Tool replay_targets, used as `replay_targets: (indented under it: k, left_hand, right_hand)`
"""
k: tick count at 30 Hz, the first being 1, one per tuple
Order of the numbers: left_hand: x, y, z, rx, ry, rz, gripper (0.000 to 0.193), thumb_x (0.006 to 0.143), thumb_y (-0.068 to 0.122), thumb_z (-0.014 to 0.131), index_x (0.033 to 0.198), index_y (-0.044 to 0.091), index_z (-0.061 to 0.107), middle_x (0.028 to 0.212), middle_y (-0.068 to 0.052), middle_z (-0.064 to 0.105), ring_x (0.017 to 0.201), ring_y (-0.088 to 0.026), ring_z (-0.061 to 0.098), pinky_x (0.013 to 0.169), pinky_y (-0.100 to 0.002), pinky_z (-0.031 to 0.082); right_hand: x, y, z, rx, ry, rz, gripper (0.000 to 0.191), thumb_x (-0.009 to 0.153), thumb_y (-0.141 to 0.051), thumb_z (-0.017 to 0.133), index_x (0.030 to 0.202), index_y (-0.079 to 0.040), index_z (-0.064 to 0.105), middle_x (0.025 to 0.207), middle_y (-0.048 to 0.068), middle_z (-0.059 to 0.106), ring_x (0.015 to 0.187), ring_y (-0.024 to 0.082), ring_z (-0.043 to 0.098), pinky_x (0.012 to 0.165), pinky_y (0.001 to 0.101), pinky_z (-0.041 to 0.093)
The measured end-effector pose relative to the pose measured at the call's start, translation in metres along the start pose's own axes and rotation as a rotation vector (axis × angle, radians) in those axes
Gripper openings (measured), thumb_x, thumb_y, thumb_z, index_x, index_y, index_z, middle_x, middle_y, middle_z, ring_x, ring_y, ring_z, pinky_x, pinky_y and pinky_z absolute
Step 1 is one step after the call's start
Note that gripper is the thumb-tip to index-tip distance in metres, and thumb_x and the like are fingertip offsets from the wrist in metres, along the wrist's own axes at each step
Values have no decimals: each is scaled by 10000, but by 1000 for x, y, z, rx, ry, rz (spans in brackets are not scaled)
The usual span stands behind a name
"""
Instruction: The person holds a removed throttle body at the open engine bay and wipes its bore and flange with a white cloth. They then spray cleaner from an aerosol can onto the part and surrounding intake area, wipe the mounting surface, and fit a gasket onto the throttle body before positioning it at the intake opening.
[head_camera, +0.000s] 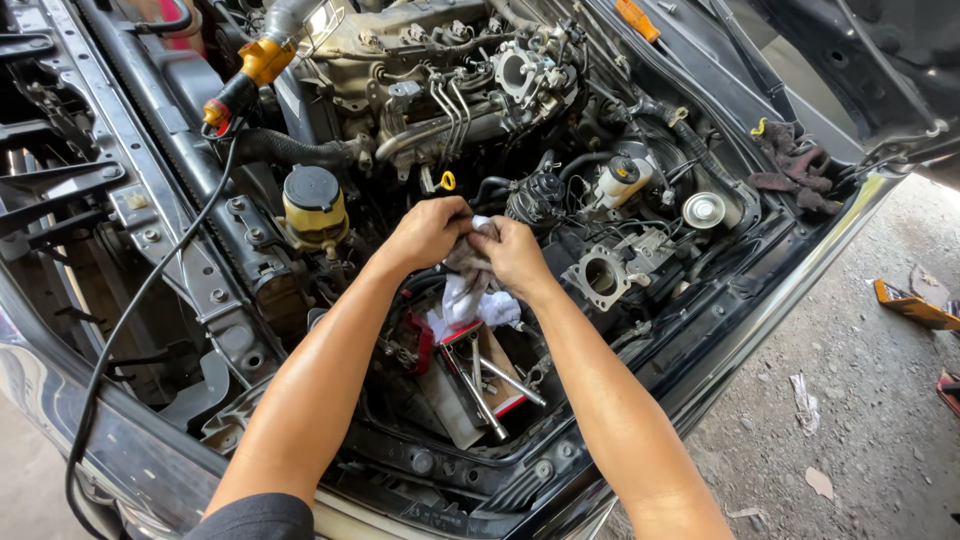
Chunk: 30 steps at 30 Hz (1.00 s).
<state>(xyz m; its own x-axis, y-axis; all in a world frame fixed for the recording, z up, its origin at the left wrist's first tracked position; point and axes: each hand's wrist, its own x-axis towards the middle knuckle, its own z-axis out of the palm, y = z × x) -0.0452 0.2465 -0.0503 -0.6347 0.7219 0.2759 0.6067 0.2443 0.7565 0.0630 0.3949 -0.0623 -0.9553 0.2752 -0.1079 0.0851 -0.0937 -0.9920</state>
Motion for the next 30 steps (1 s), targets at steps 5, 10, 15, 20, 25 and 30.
replay_targets:
  k: [5, 10, 15, 20, 25, 30]
  left_hand:
    - [-2, 7, 0, 33, 114, -47, 190, 904, 229, 688, 994, 66, 727, 927, -162, 733, 917, -389, 686, 754, -475, 527]
    - [-1, 12, -2, -24, 160, -103, 194, 912, 249, 667, 994, 80, 715, 925, -146, 731, 903, -380, 689, 749, -484, 520]
    - [-3, 12, 1, -78, -35, 39, 252, 1007, 268, 607, 924, 32, 638, 810, -171, 653, 745, -356, 610, 677, -446, 494]
    - [0, -5, 10, -254, 121, -17, 298, 1058, 240, 600, 894, -9, 586, 713, -131, 563, 658, -210, 505, 631, -357, 456]
    - [9, -14, 4, -710, 407, -6, 290, 1084, 208, 552, 884, 3, 599, 745, -3, 573, 704, -84, 531, 665, -275, 464]
    - [6, -3, -7, -504, 419, -44, 314, 1094, 233, 532, 870, 21, 589, 727, 4, 580, 686, -82, 520, 640, -258, 448]
  right_hand:
    - [-5, -17, 6, -365, 141, -82, 162, 971, -154, 702, 911, -5, 725, 756, 32, 713, 652, 119, 619, 570, 277, 498]
    - [-6, -22, 6, -73, 191, -96, 115, 948, -111, 721, 934, -1, 753, 803, 29, 716, 677, 95, 641, 602, 263, 525]
    - [-4, -21, -9, 142, 202, -18, 109, 901, -65, 767, 925, 27, 715, 802, 66, 707, 667, 126, 654, 604, 280, 528]
    - [2, -15, -18, 172, 131, -20, 155, 900, -133, 768, 971, -9, 711, 843, 35, 720, 711, 107, 655, 657, 267, 533]
    - [6, -13, -22, 120, 60, -36, 181, 919, -122, 782, 999, 22, 707, 871, 39, 714, 754, 116, 643, 703, 270, 527]
    - [3, -22, -22, 213, 159, -10, 211, 977, -155, 690, 1066, 36, 704, 946, 72, 735, 838, 153, 688, 789, 295, 553]
